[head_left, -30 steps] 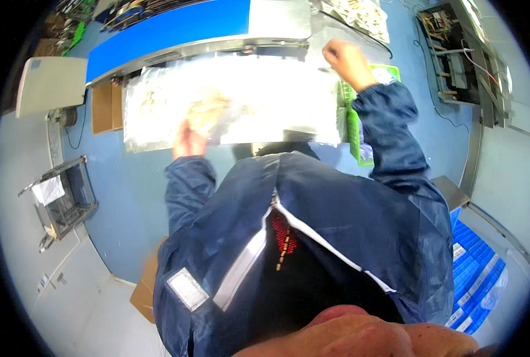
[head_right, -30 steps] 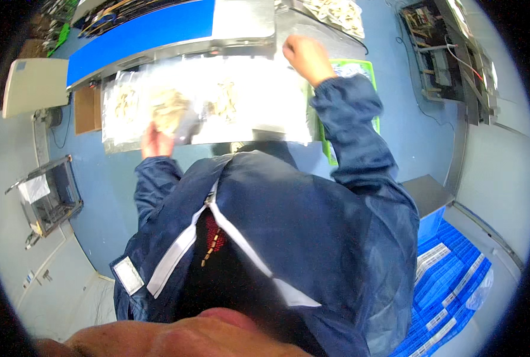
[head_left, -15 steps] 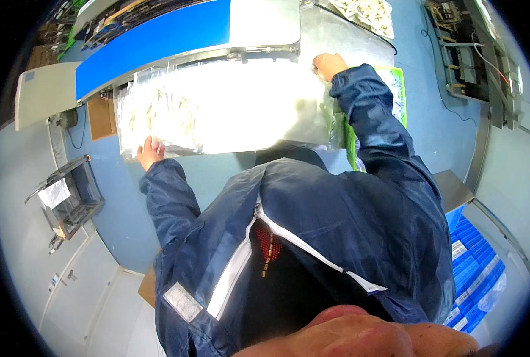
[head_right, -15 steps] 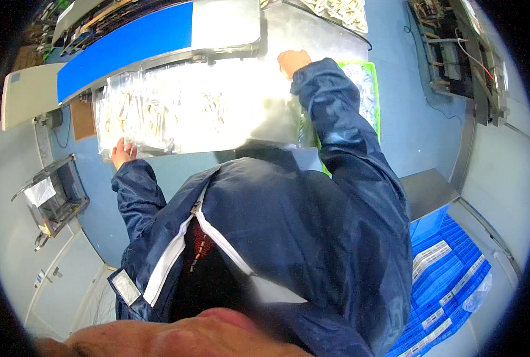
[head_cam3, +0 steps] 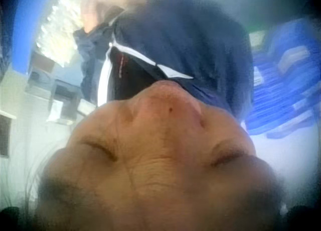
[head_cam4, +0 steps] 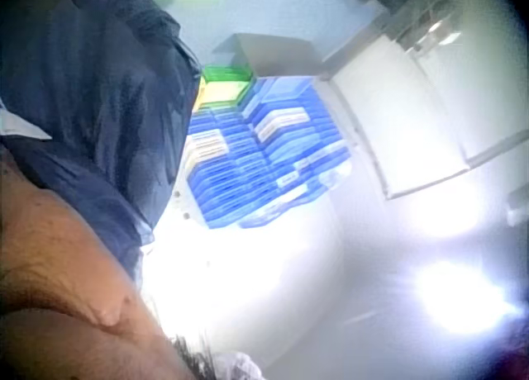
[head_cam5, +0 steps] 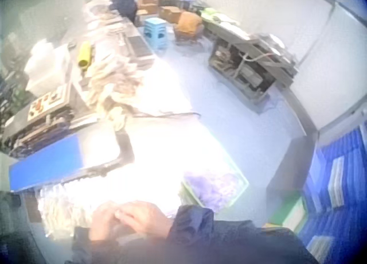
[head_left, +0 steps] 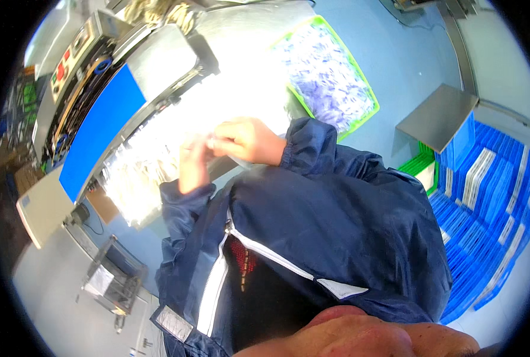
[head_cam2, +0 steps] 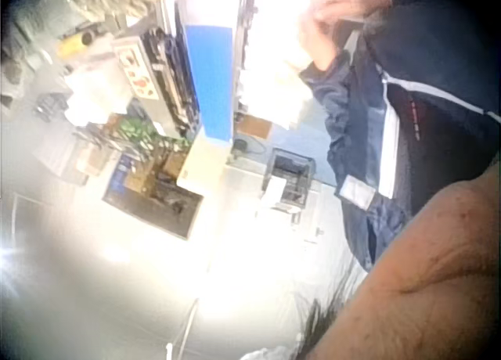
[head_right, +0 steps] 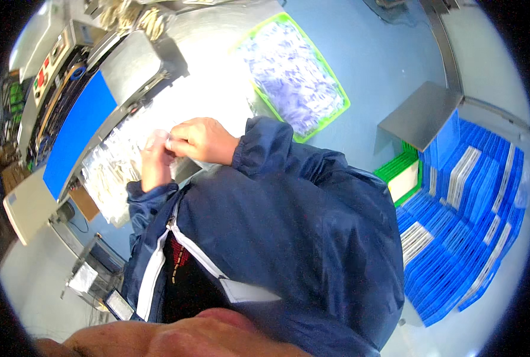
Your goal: The person places portions of white food items into clear plastic bags on a stainless steel table. They then move the filled bags to a heat-sealing machine to close them and place the sealed packages aside.
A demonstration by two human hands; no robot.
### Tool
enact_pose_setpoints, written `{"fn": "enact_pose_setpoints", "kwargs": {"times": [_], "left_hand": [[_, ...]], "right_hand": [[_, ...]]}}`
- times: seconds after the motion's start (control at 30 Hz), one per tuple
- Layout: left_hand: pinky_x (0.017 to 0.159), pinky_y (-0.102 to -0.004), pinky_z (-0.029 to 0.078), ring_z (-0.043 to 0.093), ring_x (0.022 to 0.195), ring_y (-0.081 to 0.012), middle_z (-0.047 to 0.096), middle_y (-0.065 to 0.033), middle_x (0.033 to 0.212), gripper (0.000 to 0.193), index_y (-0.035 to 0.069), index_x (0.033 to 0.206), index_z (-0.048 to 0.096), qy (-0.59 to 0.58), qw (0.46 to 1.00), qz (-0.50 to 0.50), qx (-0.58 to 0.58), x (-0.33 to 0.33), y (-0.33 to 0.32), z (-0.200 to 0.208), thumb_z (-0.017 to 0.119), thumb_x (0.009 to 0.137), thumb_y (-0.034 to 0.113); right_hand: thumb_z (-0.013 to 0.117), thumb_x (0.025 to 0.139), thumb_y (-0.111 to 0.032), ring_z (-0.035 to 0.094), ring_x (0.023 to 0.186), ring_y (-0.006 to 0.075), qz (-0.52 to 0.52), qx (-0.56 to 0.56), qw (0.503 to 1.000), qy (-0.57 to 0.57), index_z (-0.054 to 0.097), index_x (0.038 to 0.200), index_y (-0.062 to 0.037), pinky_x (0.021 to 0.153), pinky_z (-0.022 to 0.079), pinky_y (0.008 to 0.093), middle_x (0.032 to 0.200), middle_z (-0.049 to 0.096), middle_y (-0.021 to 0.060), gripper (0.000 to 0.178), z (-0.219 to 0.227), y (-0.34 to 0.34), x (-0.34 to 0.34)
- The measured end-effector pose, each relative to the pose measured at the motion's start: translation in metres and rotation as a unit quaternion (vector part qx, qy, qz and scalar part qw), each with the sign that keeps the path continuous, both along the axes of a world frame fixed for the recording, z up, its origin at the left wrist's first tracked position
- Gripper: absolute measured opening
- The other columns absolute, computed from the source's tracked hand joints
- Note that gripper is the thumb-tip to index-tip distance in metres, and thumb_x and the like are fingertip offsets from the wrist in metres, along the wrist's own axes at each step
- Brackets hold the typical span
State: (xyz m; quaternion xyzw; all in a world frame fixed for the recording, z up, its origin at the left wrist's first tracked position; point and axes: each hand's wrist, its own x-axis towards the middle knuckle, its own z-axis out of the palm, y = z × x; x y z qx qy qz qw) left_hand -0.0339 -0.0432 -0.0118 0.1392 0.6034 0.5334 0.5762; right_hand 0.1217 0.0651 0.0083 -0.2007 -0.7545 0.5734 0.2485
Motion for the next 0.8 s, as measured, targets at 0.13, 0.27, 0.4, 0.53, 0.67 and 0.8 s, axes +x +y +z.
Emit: {"fn": "enact_pose_setpoints", "kwargs": {"times": [0.13, 0.27, 0.4, 0.53, 0.67, 0.8], "left_hand": [[0.074, -0.0271, 0.051, 0.064, 0.090, -0.0149, 0.062, -0.0091, 0.110, 0.019, 0.001, 0.111, 0.056, 0.040, 0.999, -0.017, 0.025, 0.008, 0.024, 0.015, 0.055, 0.096, 0.013], [0.074, -0.0284, 0.050, 0.061, 0.093, -0.0171, 0.058, -0.0097, 0.115, 0.021, 0.005, 0.114, 0.053, 0.052, 0.999, -0.013, -0.009, 0.050, 0.024, 0.022, 0.055, 0.093, 0.011], [0.068, -0.0329, 0.054, 0.064, 0.086, -0.0187, 0.059, -0.0112, 0.118, 0.012, 0.008, 0.107, 0.052, 0.038, 0.999, -0.013, -0.003, 0.034, 0.016, 0.006, 0.053, 0.096, 0.013], [0.076, -0.0305, 0.054, 0.064, 0.087, -0.0174, 0.058, -0.0167, 0.126, 0.008, 0.002, 0.097, 0.051, 0.225, 0.967, 0.059, 0.108, 0.041, 0.024, 0.018, 0.052, 0.097, 0.010], [0.078, -0.0297, 0.054, 0.064, 0.089, -0.0168, 0.058, -0.0182, 0.125, 0.006, 0.000, 0.097, 0.050, 0.398, 0.907, -0.005, 0.136, 0.038, 0.008, -0.011, 0.053, 0.096, 0.005], [0.074, -0.0281, 0.054, 0.064, 0.086, -0.0158, 0.059, -0.0183, 0.123, 0.004, 0.000, 0.097, 0.050, 0.401, 0.908, -0.016, 0.117, 0.040, 0.003, -0.016, 0.053, 0.095, 0.003]], "right_hand": [[0.060, 0.090, -0.013, 0.059, 0.068, 0.0350, -0.118, 0.108, 0.986, -0.044, 0.059, 0.085, -0.0037, 0.058, 0.045, 0.0411, 0.073, 0.057, 0.0150, 0.011, -0.002, -0.001, 0.028], [0.063, 0.088, -0.006, 0.060, 0.063, 0.0350, -0.217, 0.126, 0.967, 0.043, 0.054, 0.092, -0.0012, 0.053, 0.046, 0.0401, 0.072, 0.056, 0.0149, 0.010, 0.002, -0.011, 0.026], [0.063, 0.086, -0.008, 0.062, 0.061, 0.0343, -0.183, -0.075, 0.978, 0.060, 0.052, 0.088, -0.0021, 0.053, 0.046, 0.0385, 0.069, 0.058, 0.0143, 0.013, 0.016, -0.021, 0.043], [0.066, 0.088, -0.022, 0.064, 0.069, 0.0329, -0.149, 0.057, 0.977, -0.143, 0.053, 0.088, -0.0017, 0.060, 0.048, 0.0408, 0.078, 0.063, 0.0163, 0.024, -0.021, -0.029, 0.072], [0.069, 0.083, -0.025, 0.065, 0.083, 0.0341, 0.027, -0.029, 0.994, -0.100, 0.060, 0.098, -0.0038, 0.075, 0.050, 0.0418, 0.089, 0.065, 0.0172, 0.028, -0.039, -0.020, 0.117], [0.069, 0.078, -0.013, 0.059, 0.091, 0.0285, -0.163, 0.198, 0.896, -0.364, 0.068, 0.099, -0.0097, 0.080, 0.048, 0.0385, 0.094, 0.062, 0.0083, 0.022, -0.054, 0.045, 0.222]]}}
